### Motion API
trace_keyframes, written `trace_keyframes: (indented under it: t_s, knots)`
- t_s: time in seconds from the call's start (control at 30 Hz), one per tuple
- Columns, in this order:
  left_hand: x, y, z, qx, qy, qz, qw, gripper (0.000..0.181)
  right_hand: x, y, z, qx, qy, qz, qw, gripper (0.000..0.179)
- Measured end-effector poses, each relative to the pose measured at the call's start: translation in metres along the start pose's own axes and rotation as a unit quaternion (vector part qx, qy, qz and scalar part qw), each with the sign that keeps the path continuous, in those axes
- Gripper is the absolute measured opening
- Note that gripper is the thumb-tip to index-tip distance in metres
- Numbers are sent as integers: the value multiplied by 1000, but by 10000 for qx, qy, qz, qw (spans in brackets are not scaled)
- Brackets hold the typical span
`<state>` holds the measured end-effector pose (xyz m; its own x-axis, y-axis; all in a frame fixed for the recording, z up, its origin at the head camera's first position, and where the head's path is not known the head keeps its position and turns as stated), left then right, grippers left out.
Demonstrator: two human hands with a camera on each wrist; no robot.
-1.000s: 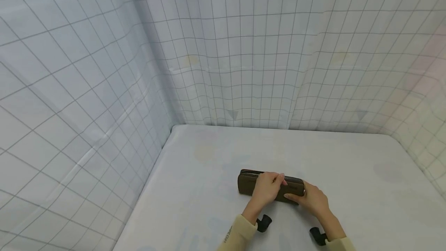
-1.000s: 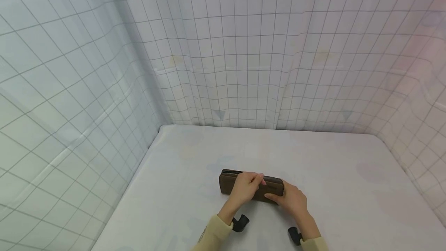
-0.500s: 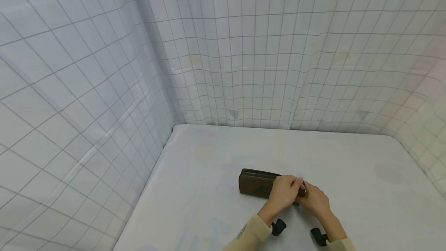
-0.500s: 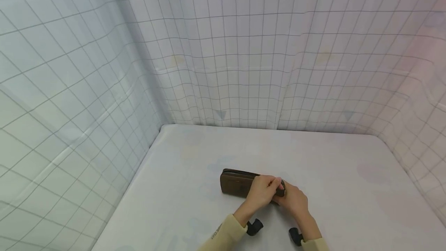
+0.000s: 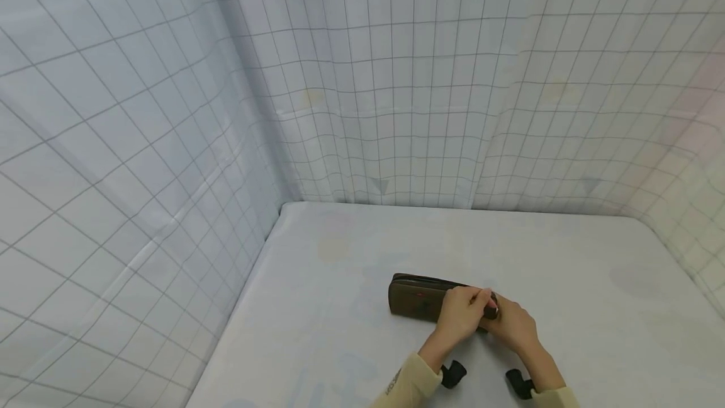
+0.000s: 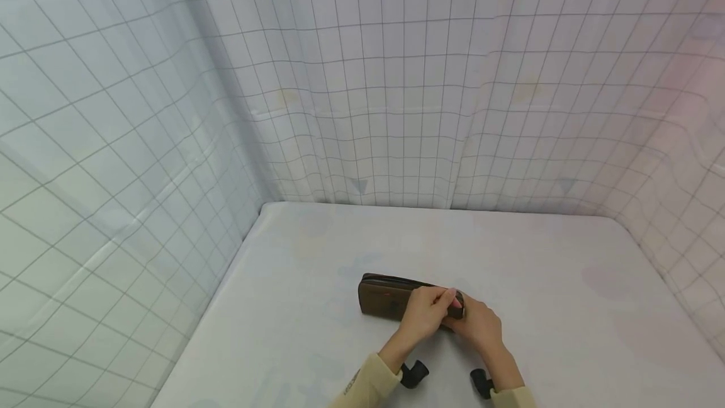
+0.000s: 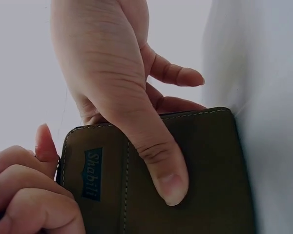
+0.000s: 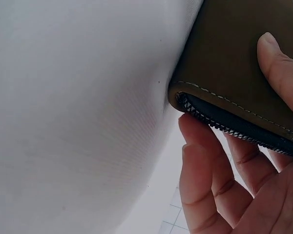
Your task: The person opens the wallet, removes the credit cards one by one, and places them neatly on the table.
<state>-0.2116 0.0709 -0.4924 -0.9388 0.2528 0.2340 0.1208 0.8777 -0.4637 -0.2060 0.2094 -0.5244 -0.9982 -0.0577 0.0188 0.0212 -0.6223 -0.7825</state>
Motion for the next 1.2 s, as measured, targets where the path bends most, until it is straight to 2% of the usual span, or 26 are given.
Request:
trace_keyframes:
  t_s: [0.2,0.3,0.63,0.87,1.03,1.2]
  knots:
    - [-6,0,10,-246,-94,-25,9997,33,0,0,0,110,138,91,9998,54]
    - [-8,-1,13,-291,-77,-14,9995,32,0,0,0,103,173,76,9998,52]
    - [-15,3,19,-613,-375,-98,9974,32,0,4,-2,112,-82,-210,9997,50]
    - [-18,6,25,-641,-155,-176,9977,37,-1,3,0,133,-76,-170,9997,39]
    - [-19,6,31,-431,51,-305,9986,38,0,3,0,58,-124,-175,9998,39]
    - [-23,-2,40,-217,231,-115,9994,37,1,3,-1,141,-34,-99,9998,42]
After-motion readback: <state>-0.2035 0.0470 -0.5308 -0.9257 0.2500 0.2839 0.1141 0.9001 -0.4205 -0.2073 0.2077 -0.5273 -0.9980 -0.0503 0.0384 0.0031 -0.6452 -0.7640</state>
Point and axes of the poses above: each hand's wrist, its own x-axis towards the middle knuckle, its own y-axis out of the palm, z = x × y, the point moved 1 cm from there along x, towards the middle knuckle, and after that the axes turned 5 degrees about x, right-handed, at the moved point
